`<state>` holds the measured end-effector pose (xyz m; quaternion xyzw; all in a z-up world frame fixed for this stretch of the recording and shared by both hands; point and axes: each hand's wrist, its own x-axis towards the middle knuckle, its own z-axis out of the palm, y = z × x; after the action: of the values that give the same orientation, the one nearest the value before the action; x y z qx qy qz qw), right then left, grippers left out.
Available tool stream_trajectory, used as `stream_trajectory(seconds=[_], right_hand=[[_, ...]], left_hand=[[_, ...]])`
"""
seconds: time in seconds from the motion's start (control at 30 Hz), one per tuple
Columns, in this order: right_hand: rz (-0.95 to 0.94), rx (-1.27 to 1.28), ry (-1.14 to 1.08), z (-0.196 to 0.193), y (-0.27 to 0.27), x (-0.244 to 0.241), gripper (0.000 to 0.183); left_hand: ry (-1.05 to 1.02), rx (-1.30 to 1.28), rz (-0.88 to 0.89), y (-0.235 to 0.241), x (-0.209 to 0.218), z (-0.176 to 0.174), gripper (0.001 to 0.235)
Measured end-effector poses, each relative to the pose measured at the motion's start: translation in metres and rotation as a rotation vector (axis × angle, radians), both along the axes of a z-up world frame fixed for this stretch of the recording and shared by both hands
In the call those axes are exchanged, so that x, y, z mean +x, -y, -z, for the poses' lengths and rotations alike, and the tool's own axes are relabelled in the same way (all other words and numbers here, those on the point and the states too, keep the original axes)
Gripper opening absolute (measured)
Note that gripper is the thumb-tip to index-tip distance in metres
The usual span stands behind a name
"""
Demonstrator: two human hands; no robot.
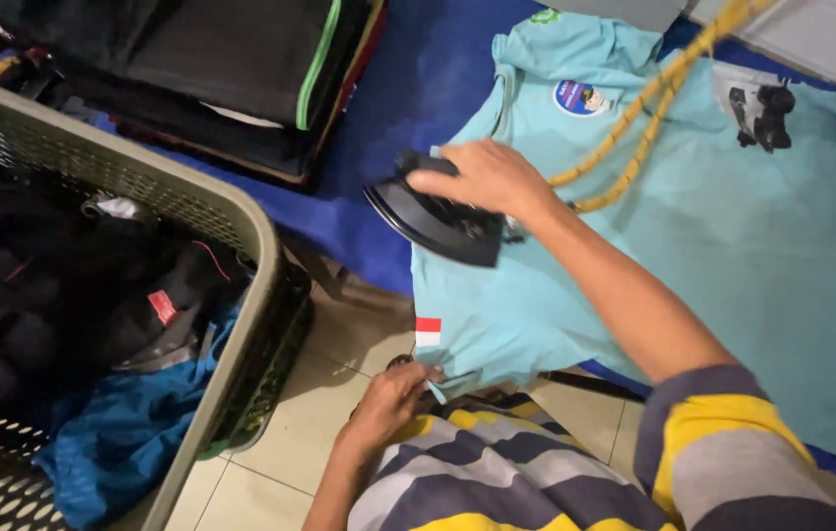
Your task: The person irons various garments with a steam iron and then folds them neatly using a cardboard template as a guide.
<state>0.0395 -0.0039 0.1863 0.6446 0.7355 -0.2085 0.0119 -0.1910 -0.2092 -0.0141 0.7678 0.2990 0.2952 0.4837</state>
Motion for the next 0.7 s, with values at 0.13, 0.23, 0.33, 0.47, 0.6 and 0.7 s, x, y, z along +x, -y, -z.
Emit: stream_trajectory(seconds=[0.13,0.23,0.33,0.47,0.6,0.7], right_hand=[[-0.005,-0.161,0.098,-0.008,0.039,0.032,0.063],[0.038,-0.173,0.127,-0.003,0.068,0.073,0.053],[0.317,-0.136,0.145,-0.006,0.065,0.105,0.071],[0.502,0.019,0.11,0.011,0.032,0.17,0.061],[0.615,0.226,0.065,0.024,0.015,0.223,0.067],[0.697,0.158,-0.025,0.011,0.024,0.218,0.06]], left_hand=[[0.012,-0.011,0.012,-0.004,-0.002,0.013,0.02],[0.049,0.04,0.011,-0.009,-0.001,0.02,0.021],[0.101,-0.025,0.043,-0.02,0.003,0.017,0.02],[0.052,-0.043,0.067,-0.024,0.006,0.031,0.022],[0.039,-0.089,0.038,-0.025,0.009,0.028,0.021],[0.037,-0.107,0.017,-0.022,0.006,0.027,0.023]])
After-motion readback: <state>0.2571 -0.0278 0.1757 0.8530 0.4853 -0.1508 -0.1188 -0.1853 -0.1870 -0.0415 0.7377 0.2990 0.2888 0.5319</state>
